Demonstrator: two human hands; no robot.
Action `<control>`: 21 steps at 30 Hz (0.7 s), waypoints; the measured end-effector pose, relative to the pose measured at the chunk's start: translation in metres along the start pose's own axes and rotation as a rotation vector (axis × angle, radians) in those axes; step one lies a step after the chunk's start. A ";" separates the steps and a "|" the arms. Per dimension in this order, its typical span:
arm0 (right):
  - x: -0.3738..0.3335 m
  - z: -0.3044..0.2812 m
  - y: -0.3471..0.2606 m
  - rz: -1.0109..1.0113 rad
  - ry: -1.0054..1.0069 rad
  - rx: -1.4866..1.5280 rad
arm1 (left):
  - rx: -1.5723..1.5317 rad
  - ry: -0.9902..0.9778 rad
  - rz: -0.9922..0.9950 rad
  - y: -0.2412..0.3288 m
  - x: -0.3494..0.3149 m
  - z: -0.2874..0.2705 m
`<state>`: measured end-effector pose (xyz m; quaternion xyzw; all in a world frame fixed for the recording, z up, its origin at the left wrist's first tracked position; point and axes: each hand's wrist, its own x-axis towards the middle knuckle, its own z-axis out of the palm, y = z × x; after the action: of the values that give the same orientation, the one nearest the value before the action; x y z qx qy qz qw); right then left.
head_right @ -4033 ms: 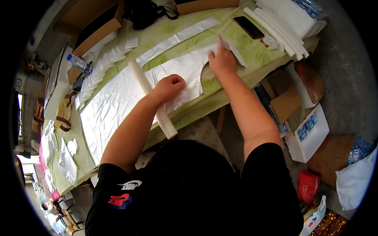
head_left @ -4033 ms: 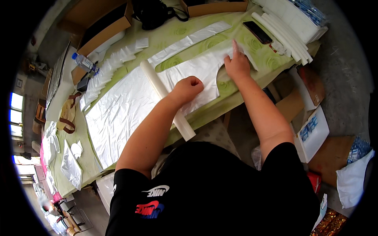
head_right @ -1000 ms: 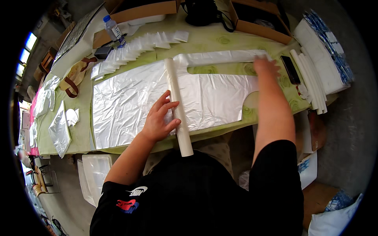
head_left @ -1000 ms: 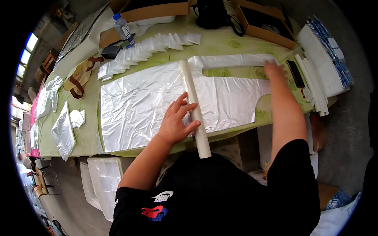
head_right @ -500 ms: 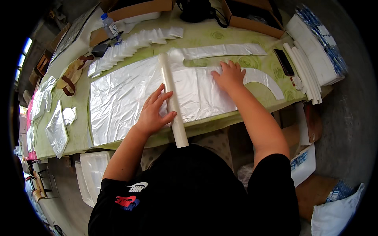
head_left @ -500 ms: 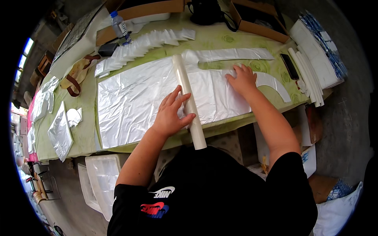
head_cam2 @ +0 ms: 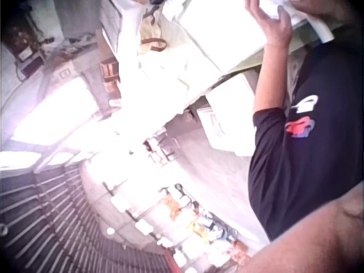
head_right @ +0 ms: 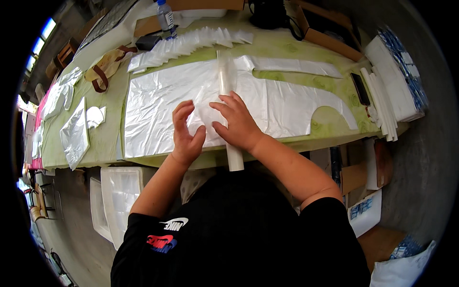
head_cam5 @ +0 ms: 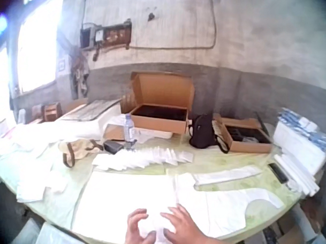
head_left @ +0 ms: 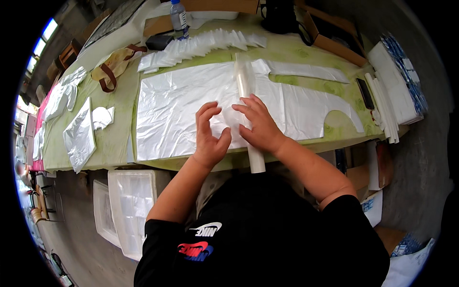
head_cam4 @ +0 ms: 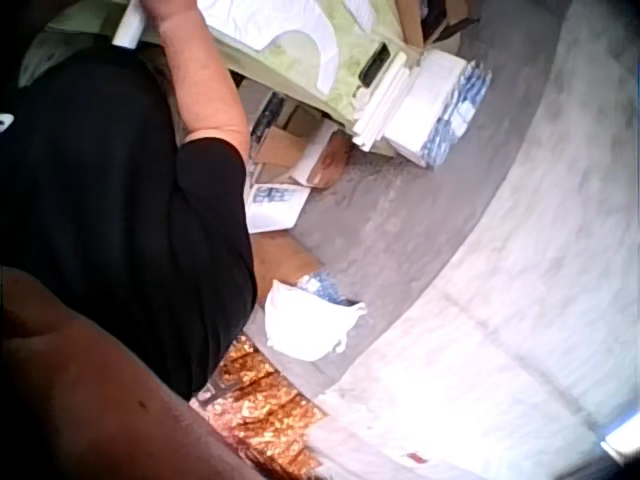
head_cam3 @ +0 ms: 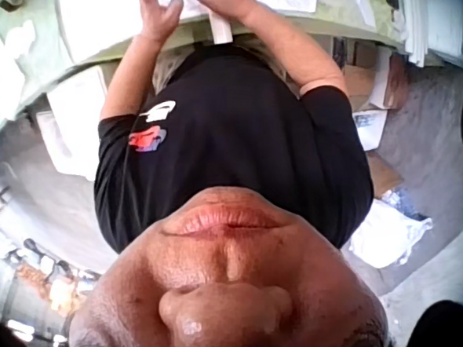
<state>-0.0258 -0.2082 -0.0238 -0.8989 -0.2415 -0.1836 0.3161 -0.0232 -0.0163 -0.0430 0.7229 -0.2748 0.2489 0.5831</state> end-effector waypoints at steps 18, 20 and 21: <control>-0.017 0.027 -0.050 -0.132 -0.065 0.280 | 0.595 -0.064 -0.215 -0.051 0.041 -0.054; -0.009 0.031 -0.059 -0.153 -0.142 0.182 | 0.453 -0.053 -0.054 -0.038 0.050 -0.057; -0.006 0.033 -0.062 -0.163 -0.178 0.130 | 0.365 -0.104 0.000 -0.028 0.055 -0.053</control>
<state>-0.0588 -0.1464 -0.0208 -0.8667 -0.3522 -0.1119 0.3351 0.0336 0.0343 -0.0149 0.8284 -0.2548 0.2569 0.4276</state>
